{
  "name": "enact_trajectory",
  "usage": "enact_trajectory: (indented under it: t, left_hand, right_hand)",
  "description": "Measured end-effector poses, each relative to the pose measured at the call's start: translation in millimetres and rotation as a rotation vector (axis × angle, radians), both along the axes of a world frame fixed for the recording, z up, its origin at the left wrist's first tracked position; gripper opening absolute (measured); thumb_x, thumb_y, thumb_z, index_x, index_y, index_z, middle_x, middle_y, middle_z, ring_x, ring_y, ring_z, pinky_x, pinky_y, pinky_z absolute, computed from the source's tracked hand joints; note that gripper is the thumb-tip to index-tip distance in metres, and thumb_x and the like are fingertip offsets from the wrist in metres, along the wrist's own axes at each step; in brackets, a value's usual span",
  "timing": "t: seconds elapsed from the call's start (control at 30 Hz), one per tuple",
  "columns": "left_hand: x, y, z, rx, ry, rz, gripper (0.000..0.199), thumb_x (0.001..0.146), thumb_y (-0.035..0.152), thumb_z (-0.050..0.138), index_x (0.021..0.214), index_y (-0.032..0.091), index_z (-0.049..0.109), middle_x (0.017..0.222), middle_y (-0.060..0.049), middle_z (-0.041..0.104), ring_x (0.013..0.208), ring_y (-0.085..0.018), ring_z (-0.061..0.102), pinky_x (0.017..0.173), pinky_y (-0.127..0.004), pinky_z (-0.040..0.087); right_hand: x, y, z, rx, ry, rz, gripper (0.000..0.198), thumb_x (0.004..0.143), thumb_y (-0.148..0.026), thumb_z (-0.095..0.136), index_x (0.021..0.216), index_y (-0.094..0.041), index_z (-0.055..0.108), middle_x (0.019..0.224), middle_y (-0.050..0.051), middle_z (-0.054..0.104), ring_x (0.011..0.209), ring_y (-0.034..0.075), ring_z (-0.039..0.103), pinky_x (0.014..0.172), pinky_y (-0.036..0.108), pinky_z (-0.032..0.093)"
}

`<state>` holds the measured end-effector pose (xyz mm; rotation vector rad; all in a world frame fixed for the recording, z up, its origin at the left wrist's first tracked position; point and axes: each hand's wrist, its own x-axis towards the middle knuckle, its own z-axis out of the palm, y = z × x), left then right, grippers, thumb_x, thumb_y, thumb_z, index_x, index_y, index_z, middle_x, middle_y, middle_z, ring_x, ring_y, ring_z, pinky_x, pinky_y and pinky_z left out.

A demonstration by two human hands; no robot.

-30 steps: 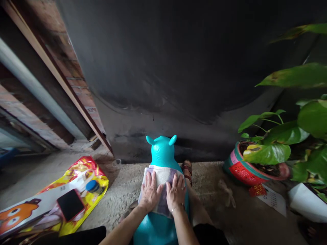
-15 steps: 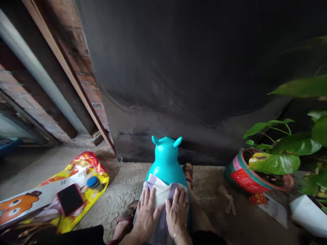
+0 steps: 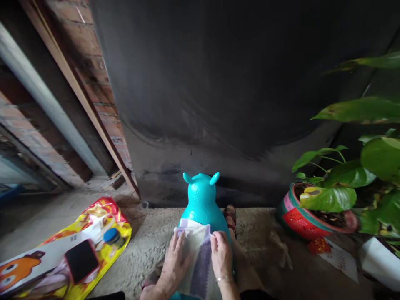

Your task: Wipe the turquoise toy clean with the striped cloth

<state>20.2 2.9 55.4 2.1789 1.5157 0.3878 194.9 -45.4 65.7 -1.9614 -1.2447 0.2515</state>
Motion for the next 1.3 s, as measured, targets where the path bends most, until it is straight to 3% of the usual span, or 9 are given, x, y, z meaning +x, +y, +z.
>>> enact_trajectory:
  t: [0.13, 0.2, 0.27, 0.43, 0.67, 0.77, 0.9, 1.17, 1.3]
  left_hand:
    - [-11.2, -3.3, 31.8, 0.124, -0.070, -0.326, 0.071, 0.076, 0.017, 0.049, 0.143, 0.028, 0.033, 0.155, -0.004, 0.028, 0.145, -0.027, 0.016, 0.116, -0.054, 0.024]
    - [-15.5, -7.2, 50.8, 0.041, -0.090, -0.518, 0.067, 0.073, 0.016, 0.051, 0.136, 0.036, 0.043, 0.144, 0.002, 0.047, 0.141, -0.025, 0.030, 0.119, -0.055, 0.017]
    - [-20.1, -12.1, 65.8, -0.047, -0.112, -0.590, 0.052, 0.074, 0.017, 0.051, 0.122, 0.038, 0.056, 0.123, 0.004, 0.064, 0.126, -0.021, 0.049, 0.119, -0.051, 0.015]
    - [-36.8, -25.6, 70.1, -0.157, -0.136, -0.427, 0.020, 0.076, 0.023, 0.053, 0.091, 0.028, 0.065, 0.094, 0.004, 0.068, 0.095, -0.014, 0.061, 0.092, -0.026, 0.045]
    - [-64.0, -37.2, 37.1, -0.129, -0.121, -0.335, 0.022, 0.081, 0.026, 0.047, 0.092, 0.031, 0.065, 0.098, 0.004, 0.068, 0.095, -0.014, 0.060, 0.086, -0.024, 0.045]
    - [-68.4, -31.3, 36.4, -0.123, -0.144, -0.338, 0.028, 0.080, 0.025, 0.044, 0.093, 0.030, 0.069, 0.097, 0.002, 0.071, 0.094, -0.015, 0.062, 0.085, -0.025, 0.048]
    - [-65.1, -4.4, 61.9, -0.092, -0.154, -0.334, 0.037, 0.077, 0.023, 0.042, 0.099, 0.030, 0.071, 0.100, 0.003, 0.074, 0.095, -0.016, 0.066, 0.087, -0.024, 0.050]
    - [-51.0, 66.2, 151.5, 0.132, -0.181, -0.306, 0.045, 0.079, 0.018, 0.039, 0.116, 0.028, 0.064, 0.112, 0.001, 0.069, 0.105, -0.014, 0.061, 0.096, -0.025, 0.045]
    - [-50.5, 59.3, 151.5, 0.153, -0.140, -0.357, 0.042, 0.082, 0.021, 0.040, 0.116, 0.030, 0.064, 0.111, 0.002, 0.069, 0.103, -0.013, 0.061, 0.094, -0.023, 0.045]
  right_hand:
    - [-27.0, -37.2, 39.2, 0.067, 0.110, 0.315, 0.037, 0.097, -0.045, 0.031, 0.091, -0.022, 0.060, 0.089, 0.003, 0.064, 0.083, 0.013, 0.060, 0.078, 0.020, 0.047]
    - [-32.1, -49.2, 55.4, 0.079, 0.172, 0.473, 0.031, 0.097, -0.039, 0.035, 0.087, -0.022, 0.060, 0.086, 0.001, 0.063, 0.081, 0.011, 0.060, 0.077, 0.018, 0.046]
    - [-31.4, -58.2, 67.3, 0.066, 0.190, 0.556, 0.029, 0.096, -0.036, 0.038, 0.083, -0.022, 0.059, 0.085, 0.000, 0.063, 0.079, 0.011, 0.059, 0.076, 0.018, 0.046]
    - [-20.5, -79.0, 82.9, 0.002, 0.213, 0.544, 0.025, 0.094, -0.033, 0.041, 0.084, -0.023, 0.061, 0.084, -0.001, 0.062, 0.080, 0.012, 0.058, 0.075, 0.020, 0.045]
    - [-8.2, -98.0, 91.0, 0.049, 0.218, 0.437, 0.030, 0.093, -0.043, 0.043, 0.075, -0.023, 0.058, 0.073, -0.002, 0.056, 0.070, 0.012, 0.055, 0.068, 0.020, 0.044]
    - [2.5, -93.8, 94.5, 0.036, 0.258, 0.374, 0.029, 0.090, -0.044, 0.045, 0.078, -0.022, 0.060, 0.075, -0.001, 0.058, 0.071, 0.013, 0.056, 0.067, 0.020, 0.045]
    - [18.6, -68.3, 109.3, 0.077, 0.256, 0.329, 0.026, 0.084, -0.041, 0.049, 0.074, -0.020, 0.062, 0.073, -0.001, 0.057, 0.066, 0.013, 0.056, 0.060, 0.021, 0.044]
    - [50.9, -9.0, 165.3, 0.228, 0.159, 0.237, 0.028, 0.084, -0.042, 0.047, 0.082, -0.019, 0.063, 0.085, 0.006, 0.059, 0.080, 0.017, 0.056, 0.073, 0.027, 0.045]
    - [56.0, -20.7, 156.2, 0.172, 0.088, 0.248, 0.028, 0.086, -0.045, 0.047, 0.082, -0.022, 0.063, 0.086, 0.003, 0.060, 0.080, 0.016, 0.056, 0.074, 0.026, 0.045]
